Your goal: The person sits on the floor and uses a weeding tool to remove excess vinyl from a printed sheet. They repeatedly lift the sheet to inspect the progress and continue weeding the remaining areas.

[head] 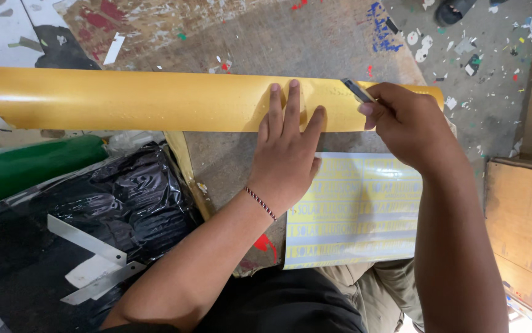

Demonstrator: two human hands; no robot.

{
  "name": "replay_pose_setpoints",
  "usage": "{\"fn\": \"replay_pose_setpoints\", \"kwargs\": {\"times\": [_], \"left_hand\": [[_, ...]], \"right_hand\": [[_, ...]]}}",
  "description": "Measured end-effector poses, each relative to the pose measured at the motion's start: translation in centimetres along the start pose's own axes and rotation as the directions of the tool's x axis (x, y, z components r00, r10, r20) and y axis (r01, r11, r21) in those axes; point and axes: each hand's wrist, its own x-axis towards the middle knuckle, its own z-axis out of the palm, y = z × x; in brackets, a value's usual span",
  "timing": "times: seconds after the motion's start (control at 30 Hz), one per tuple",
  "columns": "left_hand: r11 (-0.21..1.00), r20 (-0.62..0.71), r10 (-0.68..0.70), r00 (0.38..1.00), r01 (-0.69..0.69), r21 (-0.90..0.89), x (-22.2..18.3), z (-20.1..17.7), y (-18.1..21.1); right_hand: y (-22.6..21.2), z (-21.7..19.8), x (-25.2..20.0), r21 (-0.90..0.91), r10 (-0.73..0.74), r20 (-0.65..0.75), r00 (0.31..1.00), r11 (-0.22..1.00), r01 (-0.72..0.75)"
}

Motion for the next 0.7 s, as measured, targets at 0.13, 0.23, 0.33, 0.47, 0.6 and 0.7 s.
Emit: {"fn": "replay_pose_setpoints", "kwargs": {"times": [0.13, 0.23, 0.33, 0.47, 0.6, 0.7], "left_hand": [[1.0, -0.003, -0.001, 1.0, 0.001, -0.024, 0.2, 0.1, -0.2], [1.0, -0.011, 0.003, 1.0, -0.003, -0.017, 0.2, 0.2, -0.4], [0.999, -0.023, 0.006, 1.0, -0.007, -0.038, 0.1, 0.3, -0.5], [0.999, -0.042, 0.004, 0.999, -0.006, -0.042, 0.0, 0.3, -0.5], [0.999, -0.043, 0.011, 0.999, -0.012, -0.041, -0.1, 0.2, -0.5], [0.999, -0.03, 0.008, 1.0, -0.009, -0.036, -0.2, 0.1, -0.5]], "right_hand": [[0.4, 0.1, 1.0, 0.049, -0.078, 0.067, 0.995, 0.996, 0.075], [0.5, 0.1, 1.7, 0.058, -0.076, 0.097, 0.992, 0.996, 0.071], [0.6, -0.3, 1.7, 0.079, -0.042, 0.146, 0.988, 0.996, 0.031], [0.6, -0.7, 1.6, 0.086, 0.039, 0.187, 0.982, 0.995, -0.056], [0.4, -0.7, 1.7, 0.159, 0.041, 0.203, 0.978, 0.984, -0.075], [0.6, -0.7, 1.9, 0.084, 0.052, 0.171, 0.984, 0.994, -0.067]]}}
